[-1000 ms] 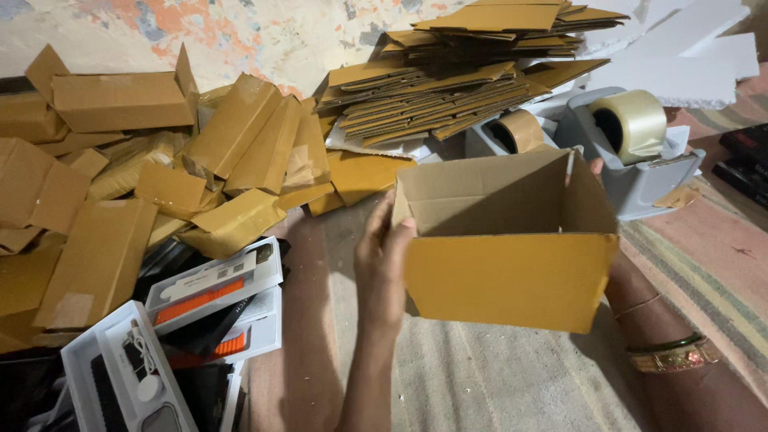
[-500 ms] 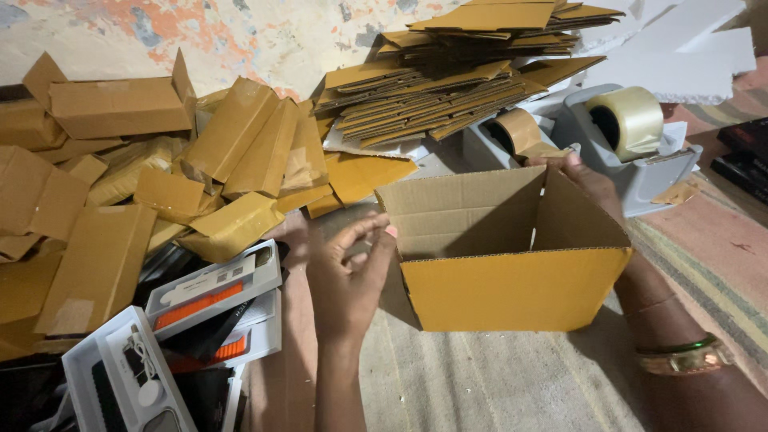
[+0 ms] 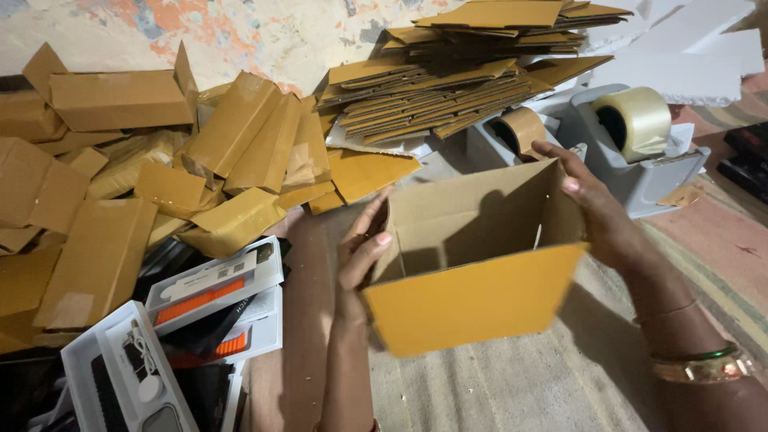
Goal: The person picks up flat-folded yellow cardboard boxes one at a time from a pile, opens them, and folds the flaps to form rectangular mailing boxes, pressing the sides flat and setting the finished boxes on the bed.
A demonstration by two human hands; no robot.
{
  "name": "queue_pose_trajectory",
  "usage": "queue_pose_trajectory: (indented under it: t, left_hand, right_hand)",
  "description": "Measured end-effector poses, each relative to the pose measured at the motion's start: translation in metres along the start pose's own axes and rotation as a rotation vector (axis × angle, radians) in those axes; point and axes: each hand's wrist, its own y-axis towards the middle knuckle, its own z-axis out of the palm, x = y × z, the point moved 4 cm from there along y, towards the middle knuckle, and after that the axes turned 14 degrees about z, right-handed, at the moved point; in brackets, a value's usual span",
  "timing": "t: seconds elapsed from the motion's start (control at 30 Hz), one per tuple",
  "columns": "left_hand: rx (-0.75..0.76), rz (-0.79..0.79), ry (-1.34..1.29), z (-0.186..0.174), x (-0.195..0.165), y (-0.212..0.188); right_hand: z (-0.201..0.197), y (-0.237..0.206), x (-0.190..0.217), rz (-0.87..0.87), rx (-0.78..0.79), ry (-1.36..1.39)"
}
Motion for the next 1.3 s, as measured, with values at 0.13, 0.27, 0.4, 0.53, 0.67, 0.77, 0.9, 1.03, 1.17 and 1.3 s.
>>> queue_pose_trajectory:
  t: [0.13, 0.27, 0.4, 0.53, 0.67, 0.77, 0.9, 1.03, 1.17, 1.3]
  left_hand:
    - [-0.008, -0.025, 0.149, -0.001, -0.005, 0.001]
    - [-0.102, -0.024, 0.341, 0.001, -0.011, 0.002]
    - [-0.164, 0.028, 0.460, -0.003, -0.034, 0.000]
    - [0.129, -0.026, 0.554, -0.008, -0.065, -0.004]
    - [0.594, -0.098, 0.345, 0.002, -0.083, -0.015]
    - [0.748, -0.310, 0.288, 0.005, -0.089, -0.023]
    - [0.607, -0.310, 0.388, 0.011, -0.077, -0.018]
    - [0.377, -0.217, 0.610, 0.023, -0.048, -0.010]
    - [0.372, -0.057, 0.625, 0.035, -0.042, -0.009]
    - [0.364, 0.095, 0.796, 0.041, -0.047, -0.009]
  right_hand:
    - [0.021, 0.003, -0.008, 0.185, -0.060, 0.101]
    - [0.022, 0.000, -0.001, 0.114, 0.004, 0.186]
    - [0.015, -0.005, 0.010, 0.045, 0.112, 0.217]
    - [0.007, -0.005, 0.010, 0.103, 0.052, 0.210]
    - [0.008, -0.005, 0.002, 0.132, 0.054, 0.259]
    - [0.011, -0.004, 0.000, 0.112, 0.065, 0.283]
    - [0.016, -0.008, 0.016, -0.138, 0.001, 0.034]
    - [0.017, -0.009, 0.022, -0.002, 0.023, 0.152]
    - [0.016, -0.012, 0.023, 0.113, 0.076, 0.423]
    - [0.014, -0.013, 0.031, -0.018, 0.047, 0.343]
